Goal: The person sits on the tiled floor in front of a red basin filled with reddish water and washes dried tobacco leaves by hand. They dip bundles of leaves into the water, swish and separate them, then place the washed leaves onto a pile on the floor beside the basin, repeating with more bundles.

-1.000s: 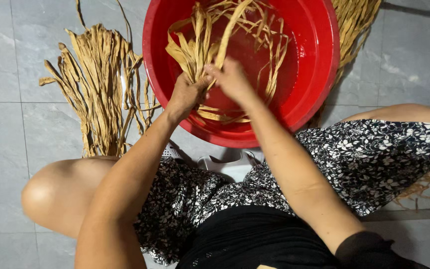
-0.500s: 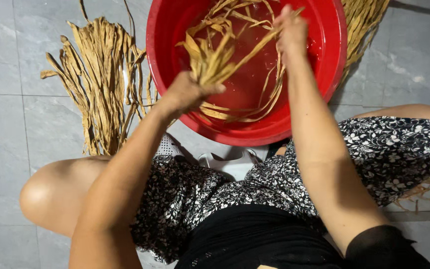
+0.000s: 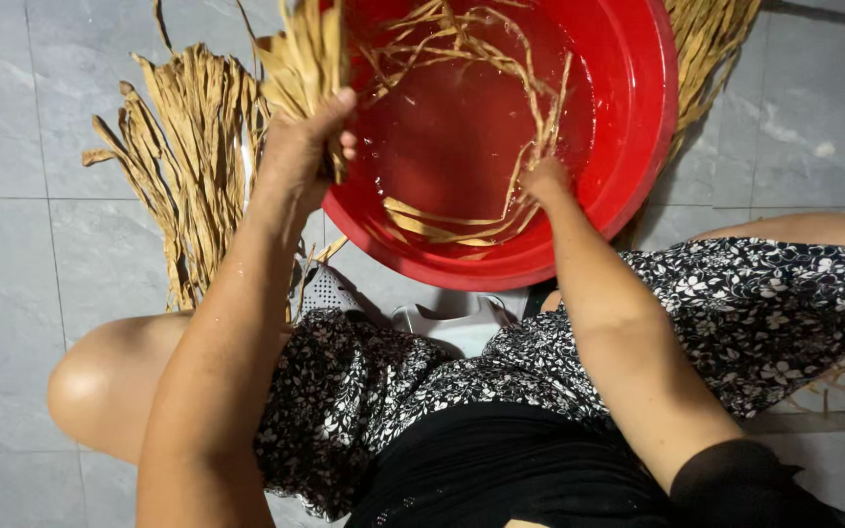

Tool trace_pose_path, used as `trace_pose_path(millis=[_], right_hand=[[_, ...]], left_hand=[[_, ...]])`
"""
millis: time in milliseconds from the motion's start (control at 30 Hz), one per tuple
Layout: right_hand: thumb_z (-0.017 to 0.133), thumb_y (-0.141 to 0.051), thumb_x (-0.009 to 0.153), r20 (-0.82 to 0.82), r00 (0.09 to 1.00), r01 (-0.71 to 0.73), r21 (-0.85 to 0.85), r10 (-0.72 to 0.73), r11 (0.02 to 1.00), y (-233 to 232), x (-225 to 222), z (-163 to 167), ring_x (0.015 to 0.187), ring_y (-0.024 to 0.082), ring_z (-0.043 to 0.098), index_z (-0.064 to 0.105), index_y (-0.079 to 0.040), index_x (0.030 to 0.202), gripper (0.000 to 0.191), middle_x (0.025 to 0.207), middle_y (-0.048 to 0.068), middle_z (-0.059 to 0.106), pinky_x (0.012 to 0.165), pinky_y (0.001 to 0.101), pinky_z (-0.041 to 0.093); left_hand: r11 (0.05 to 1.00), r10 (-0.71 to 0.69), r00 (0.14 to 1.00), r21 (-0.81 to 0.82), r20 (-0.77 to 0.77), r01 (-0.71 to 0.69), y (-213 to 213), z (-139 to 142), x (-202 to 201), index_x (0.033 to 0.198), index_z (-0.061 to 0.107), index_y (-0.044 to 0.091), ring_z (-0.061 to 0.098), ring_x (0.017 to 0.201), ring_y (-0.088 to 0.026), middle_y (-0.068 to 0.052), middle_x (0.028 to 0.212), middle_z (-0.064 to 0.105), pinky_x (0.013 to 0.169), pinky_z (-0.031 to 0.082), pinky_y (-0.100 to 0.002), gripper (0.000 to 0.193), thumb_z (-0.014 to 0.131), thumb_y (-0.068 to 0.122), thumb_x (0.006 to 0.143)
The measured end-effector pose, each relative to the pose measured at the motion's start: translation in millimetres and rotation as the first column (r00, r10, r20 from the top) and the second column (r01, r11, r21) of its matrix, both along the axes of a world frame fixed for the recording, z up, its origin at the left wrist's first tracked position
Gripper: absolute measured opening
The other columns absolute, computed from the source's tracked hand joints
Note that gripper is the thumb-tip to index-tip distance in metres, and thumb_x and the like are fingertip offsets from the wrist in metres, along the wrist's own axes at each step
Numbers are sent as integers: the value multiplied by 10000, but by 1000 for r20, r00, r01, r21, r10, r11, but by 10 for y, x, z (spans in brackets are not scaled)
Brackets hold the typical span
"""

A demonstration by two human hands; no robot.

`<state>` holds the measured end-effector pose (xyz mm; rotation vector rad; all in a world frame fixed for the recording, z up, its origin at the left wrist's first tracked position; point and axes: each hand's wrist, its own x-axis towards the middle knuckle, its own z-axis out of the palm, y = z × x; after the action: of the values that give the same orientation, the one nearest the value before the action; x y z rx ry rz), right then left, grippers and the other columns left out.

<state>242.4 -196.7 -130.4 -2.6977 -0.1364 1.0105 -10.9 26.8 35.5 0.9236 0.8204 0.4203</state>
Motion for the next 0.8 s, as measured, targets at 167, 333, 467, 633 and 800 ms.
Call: trace_pose_path(millis=[167,333,467,633,800], right_hand=[[599,-322,1032,-20,991,132,110,-131,985,128,78,208,722,133,672,709,-70,1142,297,1022,88,738,668,329,549],[673,-292,987,-122,974,225,405,-192,886,308,195,421,681,125,678,679,-34,1138,299,1019,102,759,584,283,552],[639,-348,1006,-337,941,217,654,22,725,652,-340,489,773,160,641,745,-65,1150,334,989,128,704,595,303,557],[550,-382,1073,-103,995,90,880,3,466,973,-1278,573,900,121,657,730,-48,1146,387,996,66,731,764,233,522],[503,-372,1105,-452,883,361,827,127,431,906,-1417,602,654,144,486,706,-42,976,409,745,32,558,596,313,419]], left_hand=[[994,-91,995,-57,-30,89,-143,-248,50,926,661,45,638,558,-119,-37,727,670,455,505,-252,141,757,147,937],[987,-159,984,13,-76,160,-170,-531,104,964,741,19,692,624,-105,-48,781,747,537,547,-241,159,713,175,948],[980,-178,982,82,-65,183,-281,-804,175,910,673,24,509,504,-105,-24,700,622,425,398,-288,185,731,190,966],[977,-212,977,5,-26,212,-386,-966,218,959,716,46,629,608,-96,-25,781,704,531,516,-278,145,648,161,1014],[949,-304,932,26,-197,315,-353,-918,149,843,636,53,504,457,-118,-33,651,608,376,370,-294,258,588,220,1034]])
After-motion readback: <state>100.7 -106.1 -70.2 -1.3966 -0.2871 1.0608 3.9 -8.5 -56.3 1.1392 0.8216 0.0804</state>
